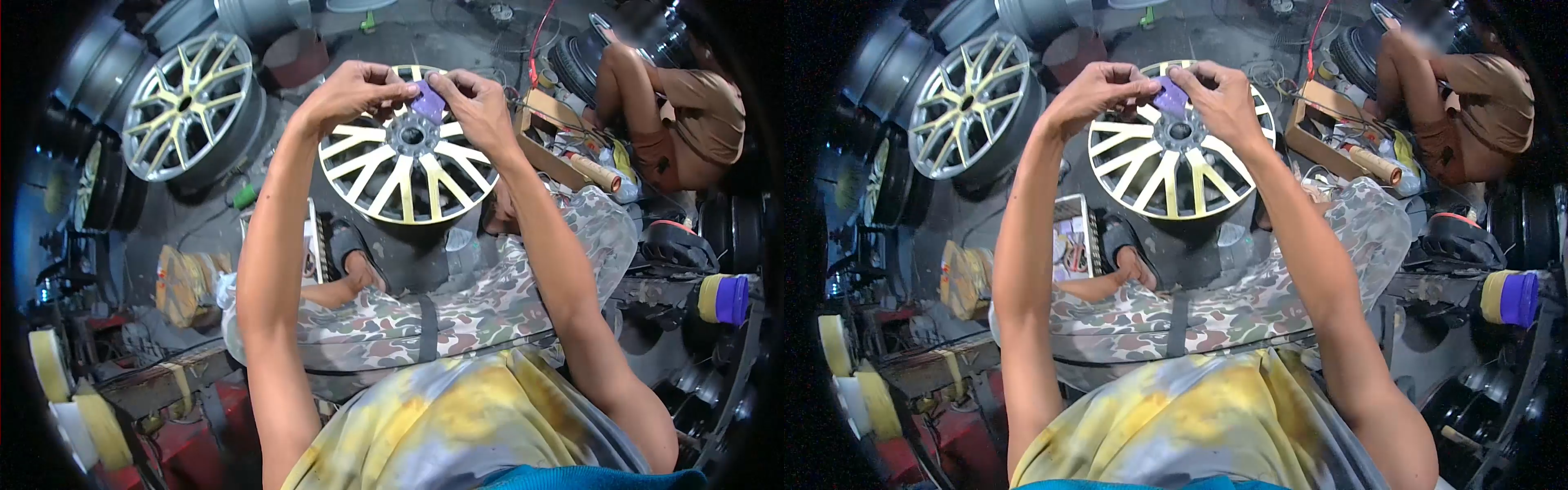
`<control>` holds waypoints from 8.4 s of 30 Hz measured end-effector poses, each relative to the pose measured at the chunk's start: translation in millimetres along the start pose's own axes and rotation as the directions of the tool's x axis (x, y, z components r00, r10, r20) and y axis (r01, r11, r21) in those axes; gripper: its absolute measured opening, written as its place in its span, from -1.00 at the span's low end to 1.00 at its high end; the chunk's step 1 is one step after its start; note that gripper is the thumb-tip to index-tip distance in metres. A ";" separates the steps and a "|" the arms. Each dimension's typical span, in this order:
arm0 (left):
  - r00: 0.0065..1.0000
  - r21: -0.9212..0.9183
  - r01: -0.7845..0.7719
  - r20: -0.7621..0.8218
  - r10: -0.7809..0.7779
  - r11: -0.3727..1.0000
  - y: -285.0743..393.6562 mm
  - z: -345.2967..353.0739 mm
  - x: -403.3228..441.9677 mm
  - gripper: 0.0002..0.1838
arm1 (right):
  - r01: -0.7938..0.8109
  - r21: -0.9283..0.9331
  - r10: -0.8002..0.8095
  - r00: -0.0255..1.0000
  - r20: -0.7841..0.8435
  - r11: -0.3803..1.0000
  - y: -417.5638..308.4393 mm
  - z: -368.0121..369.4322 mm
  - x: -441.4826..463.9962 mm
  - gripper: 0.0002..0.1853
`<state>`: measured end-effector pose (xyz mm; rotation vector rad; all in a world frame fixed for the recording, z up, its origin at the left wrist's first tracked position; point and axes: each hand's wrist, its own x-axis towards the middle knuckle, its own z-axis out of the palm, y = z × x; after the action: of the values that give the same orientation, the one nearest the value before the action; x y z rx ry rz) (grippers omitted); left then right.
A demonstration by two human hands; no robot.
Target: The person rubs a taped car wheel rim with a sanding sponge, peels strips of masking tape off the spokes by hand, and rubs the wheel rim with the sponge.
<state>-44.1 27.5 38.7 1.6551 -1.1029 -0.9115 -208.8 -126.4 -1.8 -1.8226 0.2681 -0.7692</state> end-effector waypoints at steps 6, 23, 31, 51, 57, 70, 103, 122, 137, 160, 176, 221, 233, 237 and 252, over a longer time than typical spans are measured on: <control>0.996 0.076 -0.052 -0.064 0.057 0.996 54.3 -4.8 -29.2 -0.56 | -0.016 0.147 0.011 0.999 0.030 0.989 -44.4 -8.1 -10.3 -0.66; 0.929 -0.165 -0.300 -0.277 0.247 0.940 47.8 34.8 -75.5 -0.70 | -0.084 0.378 0.004 0.978 0.207 0.922 -77.6 1.4 -35.1 -0.67; 0.934 -0.125 -0.328 -0.192 0.301 0.936 45.1 29.3 -72.4 -0.72 | -0.297 0.525 0.076 0.913 0.401 0.798 -82.6 -12.3 -37.8 -0.69; 0.891 -0.035 -0.331 -0.342 0.300 0.943 8.6 -21.3 -51.7 -0.80 | -0.183 0.215 0.095 0.926 0.364 0.959 -38.7 37.7 35.4 -0.68; 0.887 0.141 -0.145 -0.421 0.192 0.979 -132.5 -41.2 -29.1 -0.67 | 0.291 -0.177 -0.188 0.877 0.443 0.940 86.3 61.6 46.3 -0.81; 0.597 0.038 0.340 -0.781 -0.184 0.940 -318.9 -16.9 -5.3 -0.51 | 0.558 -0.280 -0.175 0.626 0.760 0.781 225.1 78.7 48.2 -0.62; 0.570 -0.043 0.284 -0.796 -0.205 0.958 -332.0 -11.5 -1.6 -0.50 | 0.621 -0.172 -0.181 0.463 0.868 0.765 225.8 98.6 65.3 -0.66; 0.549 -0.082 0.296 -0.800 -0.240 0.952 -327.9 -9.6 -2.6 -0.51 | 0.604 -0.185 -0.102 0.409 0.907 0.775 219.8 92.9 82.2 -0.67; 0.558 -0.019 0.298 -0.808 -0.191 0.954 -340.4 -10.5 -2.8 -0.51 | 0.938 -0.084 -0.113 0.129 0.985 0.335 187.0 128.3 85.3 -0.92; 0.542 -0.073 0.260 -0.814 -0.208 0.963 -336.4 -12.5 -2.2 -0.49 | 0.574 -0.174 -0.069 0.377 0.924 0.800 207.9 57.5 61.2 -0.60; 0.545 -0.051 0.266 -0.815 -0.194 0.963 -339.6 -13.0 -5.1 -0.48 | 0.623 -0.220 0.010 0.322 0.947 0.750 211.4 61.7 66.6 -0.57; 0.569 -0.086 0.312 -0.781 -0.258 0.946 -338.6 -14.8 -5.7 -0.54 | 0.473 -0.476 -0.159 0.813 0.561 0.741 238.0 108.3 42.8 -0.67; 0.549 -0.088 0.329 -0.792 -0.266 0.940 -327.3 -13.5 -5.4 -0.51 | 0.536 -0.486 -0.203 0.788 0.580 0.691 239.5 117.3 50.1 -0.65; 0.545 -0.063 0.290 -0.809 -0.219 0.955 -326.5 -12.3 -3.9 -0.52 | 0.451 -0.502 -0.102 0.810 0.577 0.738 226.4 96.8 34.9 -0.64; 0.559 -0.096 0.309 -0.786 -0.263 0.946 -329.1 -13.5 -4.9 -0.52 | 0.459 -0.491 -0.138 0.819 0.557 0.741 235.6 131.1 53.8 -0.67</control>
<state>52.8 94.3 -269.0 2.0117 -0.2248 -0.2231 -44.6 -146.4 -221.4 -2.6675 -0.1616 -0.4226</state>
